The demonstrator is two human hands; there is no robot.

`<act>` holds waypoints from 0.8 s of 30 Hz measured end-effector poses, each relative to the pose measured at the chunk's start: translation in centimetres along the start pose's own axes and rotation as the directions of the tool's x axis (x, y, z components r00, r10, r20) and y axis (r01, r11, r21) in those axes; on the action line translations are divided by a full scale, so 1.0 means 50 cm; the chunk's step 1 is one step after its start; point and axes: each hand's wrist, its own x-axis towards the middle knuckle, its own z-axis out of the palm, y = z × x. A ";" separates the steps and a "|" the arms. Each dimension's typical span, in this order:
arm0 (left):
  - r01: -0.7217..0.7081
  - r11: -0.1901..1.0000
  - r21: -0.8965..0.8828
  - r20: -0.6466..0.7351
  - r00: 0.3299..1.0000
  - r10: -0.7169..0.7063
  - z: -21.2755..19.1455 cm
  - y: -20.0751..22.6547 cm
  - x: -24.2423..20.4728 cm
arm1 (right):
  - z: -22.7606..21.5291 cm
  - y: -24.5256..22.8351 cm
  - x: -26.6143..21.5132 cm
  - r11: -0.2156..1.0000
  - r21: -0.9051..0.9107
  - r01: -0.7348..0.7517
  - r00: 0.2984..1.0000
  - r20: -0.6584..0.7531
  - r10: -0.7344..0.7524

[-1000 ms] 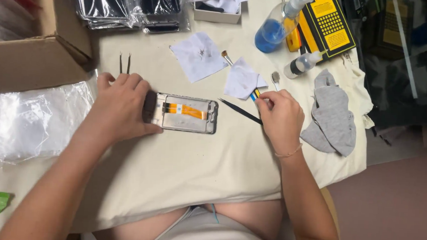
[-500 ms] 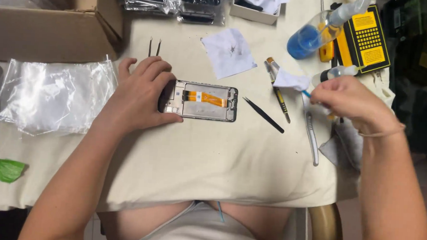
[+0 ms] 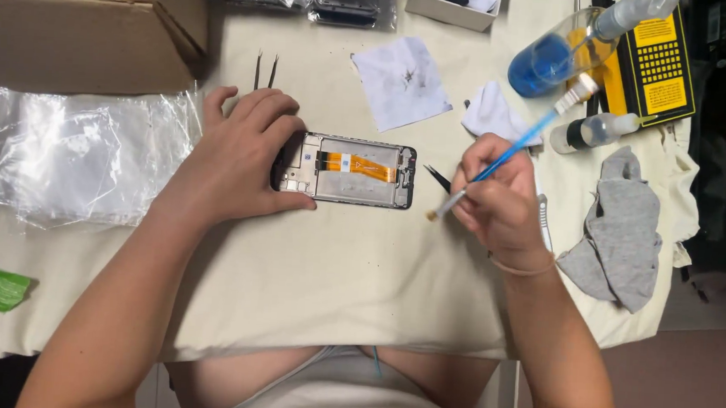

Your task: The person cleans the screen of a smartphone with a white cloth, then removes a protective film from the device. They place the phone in a box and retrieve another disassembled smartphone, using tweezers to lift a ribbon cable and a brush to clean the internal components.

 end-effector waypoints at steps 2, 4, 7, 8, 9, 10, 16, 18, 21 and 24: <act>-0.002 1.000 -0.009 0.005 1.000 0.002 -0.003 -0.006 -0.001 | 0.019 0.024 0.013 0.957 -0.272 0.104 0.991 -0.055 -0.123; 0.012 0.999 -0.029 0.097 0.995 -0.009 -0.011 -0.015 -0.002 | 0.014 0.048 0.035 0.743 -0.618 0.257 0.946 0.004 -0.325; 0.062 0.998 -0.029 0.158 0.986 -0.057 -0.017 -0.023 0.003 | 0.007 0.075 0.031 0.683 -0.700 0.209 0.928 -0.078 -0.364; 0.065 0.997 -0.032 0.160 0.985 -0.059 -0.016 -0.025 0.002 | 0.007 0.078 0.032 0.683 -0.700 0.207 0.929 -0.077 -0.361; 0.065 0.997 -0.049 0.153 0.987 -0.057 -0.014 -0.027 0.002 | 0.006 0.082 0.032 0.729 -0.656 0.195 0.936 -0.098 -0.339; 0.064 0.996 -0.069 0.150 0.987 -0.053 -0.012 -0.027 0.001 | 0.005 0.087 0.029 0.774 -0.608 0.179 0.942 -0.122 -0.314; 0.076 0.997 0.008 0.148 0.986 -0.076 -0.013 -0.016 0.002 | 0.011 0.090 0.041 0.745 -0.608 0.275 0.931 -0.024 -0.363; 0.085 0.996 0.030 0.152 0.984 -0.088 -0.011 -0.011 0.000 | 0.000 0.091 0.032 0.778 -0.573 0.259 0.951 0.010 -0.309; 0.099 0.994 0.045 0.150 0.983 -0.104 -0.015 -0.006 0.002 | -0.010 0.083 0.018 0.788 -0.568 0.236 0.969 0.078 -0.234; 0.103 0.994 0.038 0.154 0.982 -0.108 -0.017 -0.004 0.000 | -0.002 0.078 0.007 0.780 -0.580 0.237 0.971 0.131 -0.198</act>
